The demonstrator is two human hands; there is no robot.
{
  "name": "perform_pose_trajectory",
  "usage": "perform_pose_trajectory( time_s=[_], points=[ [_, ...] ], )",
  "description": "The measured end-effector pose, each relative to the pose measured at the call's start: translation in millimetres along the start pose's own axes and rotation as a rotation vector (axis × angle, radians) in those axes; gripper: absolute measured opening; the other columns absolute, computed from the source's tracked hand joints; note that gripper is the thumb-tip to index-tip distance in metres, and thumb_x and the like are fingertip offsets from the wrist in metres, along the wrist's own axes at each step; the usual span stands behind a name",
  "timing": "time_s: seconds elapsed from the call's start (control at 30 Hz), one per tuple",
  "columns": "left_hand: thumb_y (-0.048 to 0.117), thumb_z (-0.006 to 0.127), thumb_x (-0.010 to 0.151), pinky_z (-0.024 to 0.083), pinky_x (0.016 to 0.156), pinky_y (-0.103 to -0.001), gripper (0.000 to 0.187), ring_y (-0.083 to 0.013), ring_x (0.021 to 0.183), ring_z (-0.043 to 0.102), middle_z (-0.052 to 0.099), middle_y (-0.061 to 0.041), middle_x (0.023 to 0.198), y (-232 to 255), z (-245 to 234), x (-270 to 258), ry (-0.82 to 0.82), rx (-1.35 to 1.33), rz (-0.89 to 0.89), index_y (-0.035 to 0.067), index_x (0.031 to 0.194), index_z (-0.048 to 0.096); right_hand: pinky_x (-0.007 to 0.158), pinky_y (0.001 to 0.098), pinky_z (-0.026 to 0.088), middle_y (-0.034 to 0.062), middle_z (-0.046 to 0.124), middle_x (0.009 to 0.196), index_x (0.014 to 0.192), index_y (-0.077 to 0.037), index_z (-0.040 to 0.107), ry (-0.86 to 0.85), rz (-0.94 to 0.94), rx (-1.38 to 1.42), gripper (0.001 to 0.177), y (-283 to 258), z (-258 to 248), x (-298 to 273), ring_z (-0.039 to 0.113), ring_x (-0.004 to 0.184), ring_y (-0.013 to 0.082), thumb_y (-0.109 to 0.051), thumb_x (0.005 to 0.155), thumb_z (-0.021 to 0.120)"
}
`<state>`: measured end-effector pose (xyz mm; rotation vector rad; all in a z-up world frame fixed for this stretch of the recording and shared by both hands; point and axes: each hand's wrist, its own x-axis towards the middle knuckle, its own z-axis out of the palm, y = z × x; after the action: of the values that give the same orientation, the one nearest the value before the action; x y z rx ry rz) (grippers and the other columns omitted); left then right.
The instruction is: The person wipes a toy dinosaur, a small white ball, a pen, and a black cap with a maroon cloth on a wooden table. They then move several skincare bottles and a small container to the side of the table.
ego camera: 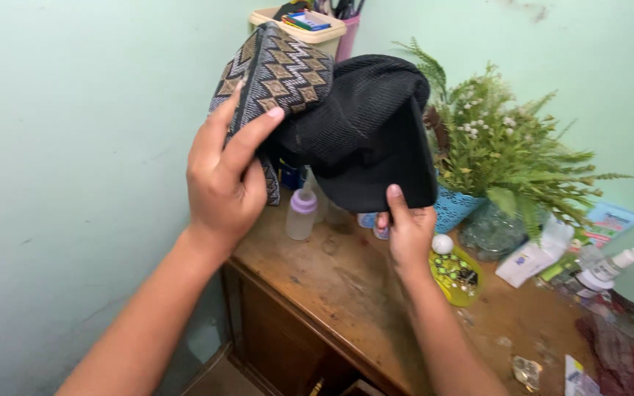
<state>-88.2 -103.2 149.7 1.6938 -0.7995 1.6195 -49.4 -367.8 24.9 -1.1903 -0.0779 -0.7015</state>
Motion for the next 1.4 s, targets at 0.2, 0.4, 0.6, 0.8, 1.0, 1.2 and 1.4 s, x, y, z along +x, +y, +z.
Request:
perform_pose_trajectory(
  time_s=[0.2, 0.4, 0.6, 0.8, 1.0, 1.2, 1.4],
  points=[
    [-0.012, 0.045, 0.091, 0.052, 0.103, -0.052, 0.058, -0.0479, 0.131, 0.062, 0.049, -0.032, 0.149, 49.5, 20.2, -7.0, -0.177, 0.032, 0.052, 0.012, 0.141, 0.062, 0.038, 0.025, 0.031, -0.0058, 0.036, 0.06, 0.07, -0.02, 0.048, 0.025, -0.036, 0.102, 0.036, -49.6, -49.2, 0.2, 0.038, 0.04, 0.0076, -0.014, 0.095, 0.073],
    [-0.002, 0.054, 0.094, 0.053, 0.098, -0.049, 0.059, -0.0414, 0.129, 0.065, 0.051, -0.024, 0.154, 99.3, 41.1, -11.0, -0.272, 0.092, 0.06, 0.02, 0.149, 0.054, 0.042, 0.0201, 0.035, -0.0055, 0.058, 0.082, 0.099, -0.014, 0.066, 0.0, -0.054, 0.051, 0.006, -60.8, -114.1, 4.2, 0.045, 0.059, 0.0039, -0.011, 0.096, 0.071],
    [-0.005, 0.056, 0.088, 0.051, 0.096, -0.048, 0.066, -0.0401, 0.132, 0.065, 0.05, -0.024, 0.155, 136.2, 69.3, -30.2, -0.331, 0.008, 0.076, 0.018, 0.15, 0.05, 0.037, 0.0219, 0.033, -0.0038, 0.045, 0.062, 0.06, -0.015, 0.046, 0.036, -0.007, -0.057, 0.043, -57.9, -187.6, 9.1, 0.038, 0.045, 0.0072, -0.009, 0.092, 0.073],
    [-0.008, 0.052, 0.085, 0.047, 0.08, -0.045, 0.07, -0.0384, 0.126, 0.067, 0.051, -0.024, 0.153, 147.2, 97.4, -64.3, -0.358, -0.015, 0.096, 0.019, 0.149, 0.05, 0.041, 0.0177, 0.03, -0.0048, 0.051, 0.08, 0.092, -0.016, 0.056, 0.016, 0.107, -0.069, 0.017, -53.2, -237.3, 12.0, 0.041, 0.06, 0.0031, -0.006, 0.093, 0.07],
    [0.002, 0.041, 0.101, 0.047, 0.085, -0.042, 0.052, -0.0361, 0.119, 0.063, 0.056, -0.022, 0.144, 143.5, 116.7, -106.2, -0.333, -0.052, 0.057, 0.024, 0.148, 0.053, 0.042, 0.0232, 0.037, -0.0001, 0.061, 0.076, 0.101, -0.01, 0.065, 0.12, 0.1, -0.261, 0.011, -23.6, -303.7, 28.8, 0.05, 0.052, 0.0091, -0.011, 0.095, 0.074],
    [0.009, 0.044, 0.101, 0.046, 0.08, -0.037, 0.049, -0.0287, 0.111, 0.065, 0.062, -0.016, 0.136, 126.3, 128.6, -142.8, -0.373, 0.011, 0.089, 0.028, 0.145, 0.055, 0.046, 0.0228, 0.045, 0.0011, 0.06, 0.073, 0.097, -0.008, 0.07, 0.191, 0.021, -0.36, 0.013, -38.5, -330.6, 35.3, 0.056, 0.055, 0.0097, -0.007, 0.089, 0.08],
    [0.014, 0.044, 0.102, 0.045, 0.081, -0.036, 0.042, -0.024, 0.112, 0.065, 0.063, -0.01, 0.134, 112.6, 139.0, -172.0, -0.405, 0.073, 0.18, 0.031, 0.136, 0.06, 0.044, 0.0214, 0.036, 0.0048, 0.052, 0.071, 0.109, -0.011, 0.072, 0.181, -0.084, -0.48, 0.028, -43.5, -348.5, 38.5, 0.044, 0.055, 0.0106, 0.008, 0.09, 0.064]
  ],
)
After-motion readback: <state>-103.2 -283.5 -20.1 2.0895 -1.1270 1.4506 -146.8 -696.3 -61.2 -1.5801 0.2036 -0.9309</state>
